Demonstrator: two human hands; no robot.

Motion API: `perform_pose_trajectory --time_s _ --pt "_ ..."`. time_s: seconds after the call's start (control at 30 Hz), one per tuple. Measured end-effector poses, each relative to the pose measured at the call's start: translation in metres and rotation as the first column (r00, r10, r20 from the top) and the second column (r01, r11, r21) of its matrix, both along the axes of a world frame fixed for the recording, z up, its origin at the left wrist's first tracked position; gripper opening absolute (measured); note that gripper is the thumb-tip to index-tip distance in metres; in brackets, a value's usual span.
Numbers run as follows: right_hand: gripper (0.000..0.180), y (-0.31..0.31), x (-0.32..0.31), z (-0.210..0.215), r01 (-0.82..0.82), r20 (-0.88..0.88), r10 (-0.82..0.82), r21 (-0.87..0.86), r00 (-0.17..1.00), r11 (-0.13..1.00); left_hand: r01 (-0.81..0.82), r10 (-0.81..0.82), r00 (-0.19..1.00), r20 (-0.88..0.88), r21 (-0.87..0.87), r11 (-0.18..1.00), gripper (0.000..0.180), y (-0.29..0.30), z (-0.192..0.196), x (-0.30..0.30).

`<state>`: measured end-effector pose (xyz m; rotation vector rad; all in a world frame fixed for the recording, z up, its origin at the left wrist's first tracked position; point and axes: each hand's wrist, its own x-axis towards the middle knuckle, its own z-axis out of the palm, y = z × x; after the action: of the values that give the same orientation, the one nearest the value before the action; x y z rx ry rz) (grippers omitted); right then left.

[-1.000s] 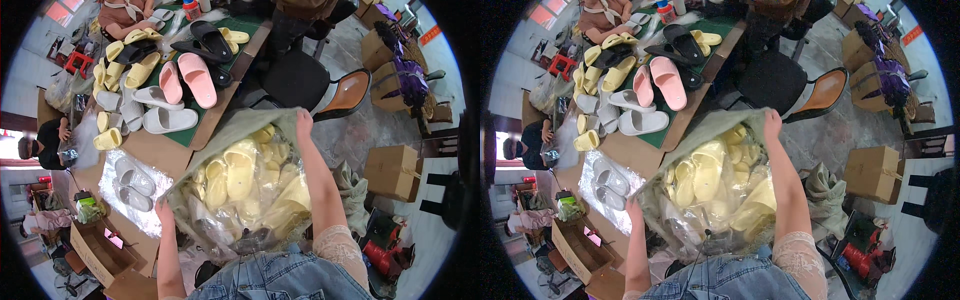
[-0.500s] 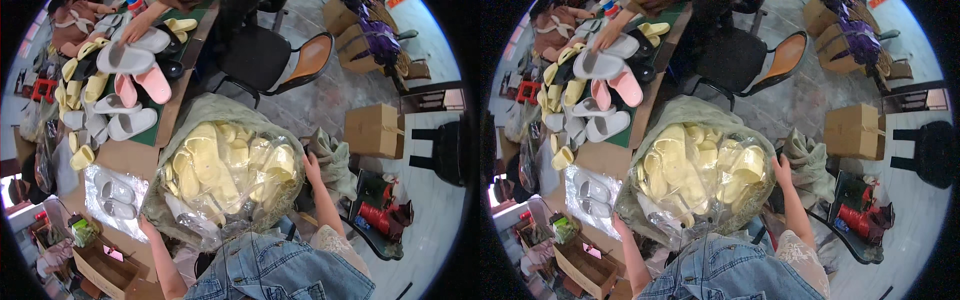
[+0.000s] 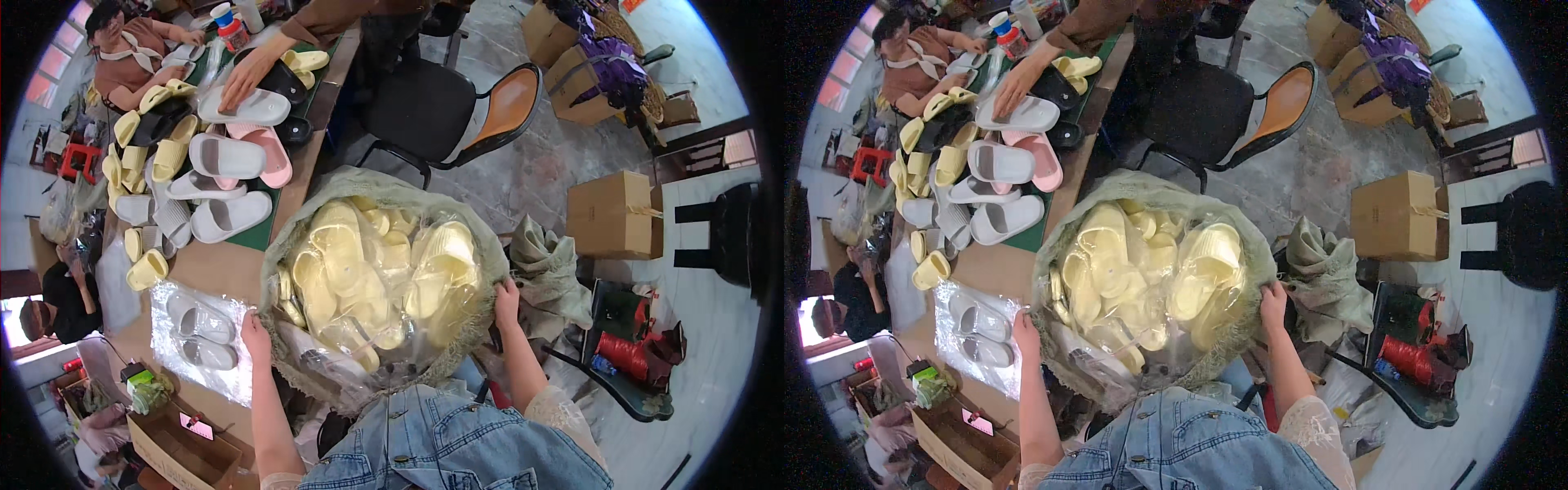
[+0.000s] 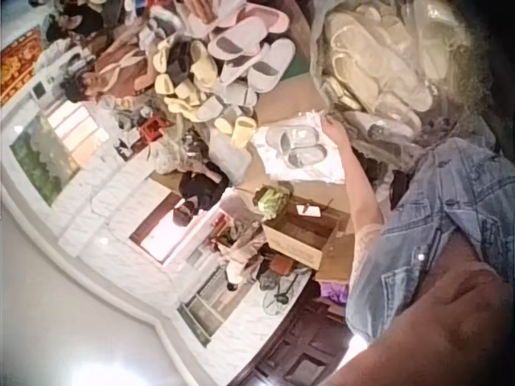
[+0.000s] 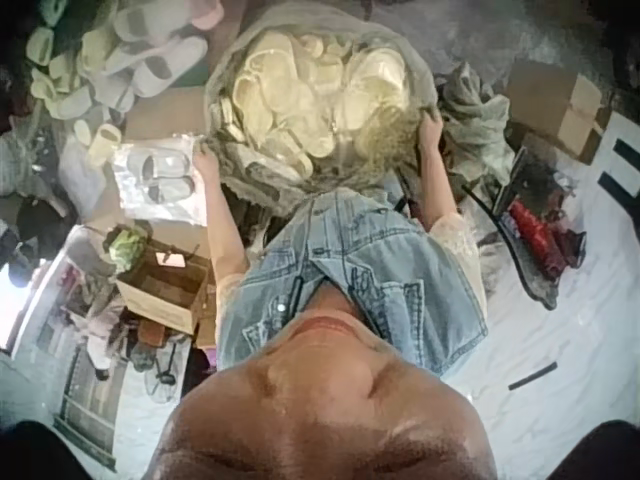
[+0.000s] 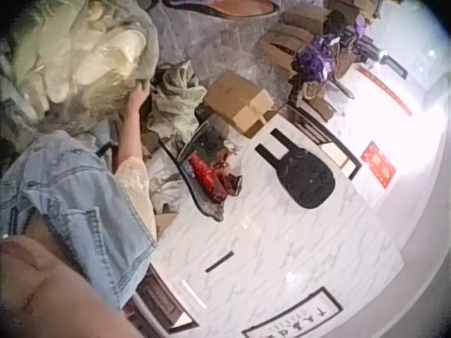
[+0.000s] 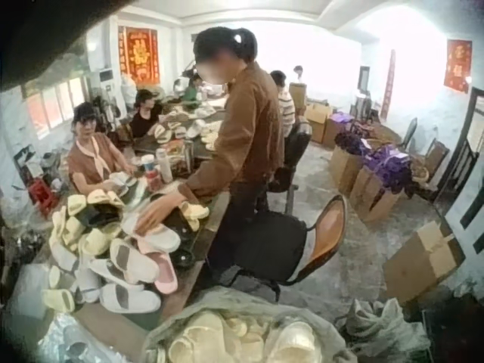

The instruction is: The person picks up pairs of yellow and white slippers from a table and places them into a large plastic bag. The person handles the slippers one pair at a time, arranging them inside the bag. Other workers are visible in the background performing similar tasks.

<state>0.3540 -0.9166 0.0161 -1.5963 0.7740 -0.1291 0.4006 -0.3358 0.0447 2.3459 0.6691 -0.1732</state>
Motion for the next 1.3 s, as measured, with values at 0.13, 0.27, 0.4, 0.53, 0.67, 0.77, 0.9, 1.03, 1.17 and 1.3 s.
perform_pose_trajectory --time_s 0.13,0.27,0.4,0.53,0.67,0.77,0.9,1.03,1.17,1.3 --pt "0.034 0.076 0.014 0.098 -0.058 0.134 0.054 0.026 0.990 0.998 -0.009 0.036 0.969 0.243 -0.114 0.993 0.024 0.025 -0.044 -0.004" --pt "0.040 0.087 -0.043 0.079 -0.051 0.012 0.049 0.147 0.999 0.988 0.041 0.006 0.979 0.205 -0.224 0.974 0.023 0.022 -0.054 -0.010" --pt "0.033 0.114 -0.053 0.075 -0.063 -0.070 0.055 -0.114 0.996 0.991 -0.051 0.099 0.987 0.128 -0.329 0.943 0.026 0.009 -0.063 -0.018" --pt "0.029 0.104 -0.041 0.046 0.015 -0.096 -0.030 -0.157 0.995 0.988 -0.090 0.186 0.970 0.158 -0.476 0.875 0.025 -0.019 -0.046 -0.024" --pt "0.023 0.085 -0.023 0.091 0.254 0.087 -0.260 0.076 0.962 0.964 -0.185 0.293 0.949 0.119 -0.542 0.820 0.024 -0.035 -0.013 -0.031" --pt "0.025 0.050 -0.035 0.122 0.306 0.194 -0.355 0.243 0.914 0.920 -0.261 0.368 0.926 0.079 -0.570 0.779 0.031 -0.055 0.019 -0.036" --pt "0.025 0.003 -0.049 0.159 0.287 0.297 -0.380 0.312 0.876 0.906 -0.318 0.565 0.808 0.165 -0.685 0.655 0.036 -0.109 0.102 -0.026" --pt "0.030 -0.012 -0.049 0.216 0.236 0.319 -0.396 0.439 0.861 0.867 -0.281 0.647 0.749 0.144 -0.815 0.507 0.045 -0.116 0.158 -0.020" --pt "0.032 -0.014 -0.056 0.210 -0.070 0.345 -0.057 0.343 0.937 0.937 -0.192 0.633 0.753 0.180 -0.860 0.473 0.044 -0.157 0.182 -0.020" --pt "0.027 0.030 -0.032 0.194 -0.356 0.143 0.350 0.014 0.926 0.934 0.102 0.054 0.932 0.359 -0.400 0.911 0.023 -0.224 0.128 -0.026"
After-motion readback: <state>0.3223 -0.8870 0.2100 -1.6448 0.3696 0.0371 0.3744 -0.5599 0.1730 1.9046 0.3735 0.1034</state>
